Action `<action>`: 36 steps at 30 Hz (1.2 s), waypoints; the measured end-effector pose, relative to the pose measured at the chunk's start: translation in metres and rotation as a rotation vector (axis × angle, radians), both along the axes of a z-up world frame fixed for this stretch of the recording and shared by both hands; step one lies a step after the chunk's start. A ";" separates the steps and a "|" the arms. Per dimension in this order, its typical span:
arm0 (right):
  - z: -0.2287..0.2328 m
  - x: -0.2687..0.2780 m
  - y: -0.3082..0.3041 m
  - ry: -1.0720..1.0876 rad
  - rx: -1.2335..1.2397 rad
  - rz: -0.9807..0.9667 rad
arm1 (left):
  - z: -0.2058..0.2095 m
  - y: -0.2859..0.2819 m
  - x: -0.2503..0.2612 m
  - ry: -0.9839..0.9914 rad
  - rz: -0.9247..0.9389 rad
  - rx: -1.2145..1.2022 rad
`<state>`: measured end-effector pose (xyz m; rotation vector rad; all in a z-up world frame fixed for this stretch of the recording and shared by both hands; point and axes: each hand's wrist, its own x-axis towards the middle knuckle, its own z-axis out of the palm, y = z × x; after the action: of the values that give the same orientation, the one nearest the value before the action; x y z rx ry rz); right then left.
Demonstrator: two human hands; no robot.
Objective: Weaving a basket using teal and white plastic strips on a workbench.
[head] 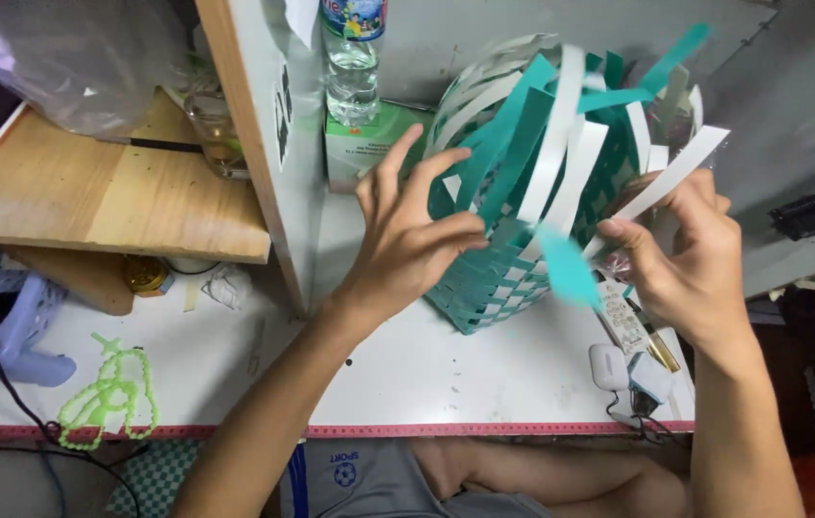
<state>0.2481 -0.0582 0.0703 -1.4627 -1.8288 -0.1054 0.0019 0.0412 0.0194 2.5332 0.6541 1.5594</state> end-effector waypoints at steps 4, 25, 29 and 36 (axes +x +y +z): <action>-0.003 0.002 -0.002 -0.080 0.076 -0.110 | 0.012 -0.004 0.008 0.110 -0.004 0.000; 0.015 -0.067 0.004 -0.121 0.155 0.038 | 0.016 -0.015 0.028 0.226 0.016 -0.031; -0.012 -0.055 0.006 0.042 0.092 -0.012 | 0.008 -0.016 0.036 0.242 0.080 -0.016; -0.016 -0.044 0.003 0.151 0.054 -0.001 | 0.006 -0.020 0.036 0.252 0.101 0.036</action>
<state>0.2041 -0.0553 0.0544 -1.3963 -1.6913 -0.0432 0.0375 0.0213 0.0254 2.7915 0.7994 1.3007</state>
